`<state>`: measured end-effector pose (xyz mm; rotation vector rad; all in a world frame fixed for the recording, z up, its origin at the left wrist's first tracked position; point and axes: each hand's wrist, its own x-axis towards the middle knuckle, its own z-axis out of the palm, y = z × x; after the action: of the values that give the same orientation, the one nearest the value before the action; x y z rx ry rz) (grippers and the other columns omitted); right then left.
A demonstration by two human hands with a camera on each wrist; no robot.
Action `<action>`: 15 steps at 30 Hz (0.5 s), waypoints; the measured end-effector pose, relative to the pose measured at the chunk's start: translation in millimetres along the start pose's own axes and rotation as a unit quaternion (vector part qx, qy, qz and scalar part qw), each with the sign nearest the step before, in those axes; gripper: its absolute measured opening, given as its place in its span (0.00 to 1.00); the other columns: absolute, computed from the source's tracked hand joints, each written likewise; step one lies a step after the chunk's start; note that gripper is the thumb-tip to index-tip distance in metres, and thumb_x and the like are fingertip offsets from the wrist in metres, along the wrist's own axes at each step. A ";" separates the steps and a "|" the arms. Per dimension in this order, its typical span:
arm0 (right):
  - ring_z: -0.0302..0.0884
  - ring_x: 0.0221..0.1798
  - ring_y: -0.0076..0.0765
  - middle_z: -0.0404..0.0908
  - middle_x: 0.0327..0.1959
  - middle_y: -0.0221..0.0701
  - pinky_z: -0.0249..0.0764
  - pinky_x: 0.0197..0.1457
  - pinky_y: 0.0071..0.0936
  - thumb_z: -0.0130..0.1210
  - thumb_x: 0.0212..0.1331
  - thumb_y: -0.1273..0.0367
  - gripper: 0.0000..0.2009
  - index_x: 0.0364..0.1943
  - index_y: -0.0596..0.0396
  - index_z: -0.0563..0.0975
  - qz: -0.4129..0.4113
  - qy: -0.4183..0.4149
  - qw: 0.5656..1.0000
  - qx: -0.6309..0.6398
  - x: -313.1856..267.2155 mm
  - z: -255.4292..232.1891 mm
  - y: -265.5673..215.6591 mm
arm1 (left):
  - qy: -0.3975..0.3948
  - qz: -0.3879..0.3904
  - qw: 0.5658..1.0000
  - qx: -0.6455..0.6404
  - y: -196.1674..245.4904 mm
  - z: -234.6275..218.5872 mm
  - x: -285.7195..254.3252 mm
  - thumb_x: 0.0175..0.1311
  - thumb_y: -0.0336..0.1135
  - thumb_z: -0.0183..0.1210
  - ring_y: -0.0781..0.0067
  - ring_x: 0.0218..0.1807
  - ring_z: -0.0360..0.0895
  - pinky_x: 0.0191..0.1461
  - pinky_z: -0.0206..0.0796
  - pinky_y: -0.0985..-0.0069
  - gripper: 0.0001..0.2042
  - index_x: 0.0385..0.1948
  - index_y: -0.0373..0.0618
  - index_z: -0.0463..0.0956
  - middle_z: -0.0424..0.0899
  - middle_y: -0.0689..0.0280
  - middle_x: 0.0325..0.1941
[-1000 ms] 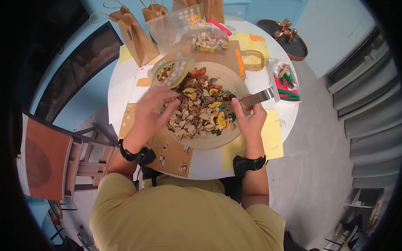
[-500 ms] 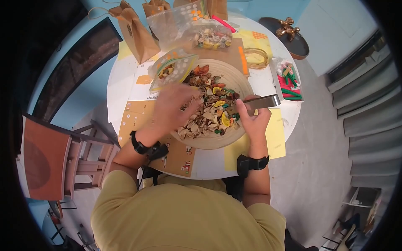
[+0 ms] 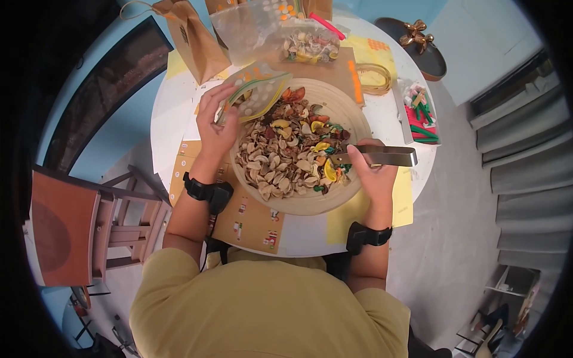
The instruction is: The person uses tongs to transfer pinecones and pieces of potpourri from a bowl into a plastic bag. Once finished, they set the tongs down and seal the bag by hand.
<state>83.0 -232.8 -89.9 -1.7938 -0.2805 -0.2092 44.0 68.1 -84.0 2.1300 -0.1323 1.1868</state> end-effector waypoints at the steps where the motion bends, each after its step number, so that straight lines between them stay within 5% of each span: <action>1: 0.72 0.27 0.18 0.77 0.25 0.26 0.68 0.32 0.15 0.66 0.45 0.71 0.12 0.33 0.62 0.77 0.010 -0.011 1.000 -0.006 0.4 -1.3 1.0 | 0.017 0.002 1.000 0.005 0.2 0.3 -1.1 0.44 0.21 0.54 0.59 0.48 0.71 0.55 0.62 0.69 0.17 0.40 0.40 0.76 0.77 0.57 0.44; 15: 0.77 0.32 0.22 0.78 0.29 0.28 0.71 0.37 0.18 0.67 0.45 0.74 0.13 0.35 0.61 0.77 0.053 -0.076 0.995 0.031 1.4 -3.1 0.3 | 0.127 -0.087 0.986 -0.066 -9.5 4.2 -7.3 0.48 0.21 0.54 0.78 0.28 0.64 0.34 0.58 0.82 0.12 0.36 0.39 0.76 0.72 0.66 0.30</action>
<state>84.4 -235.8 -89.0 -1.7609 -0.2953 0.0108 46.5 71.1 -96.1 1.8187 0.0860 1.2954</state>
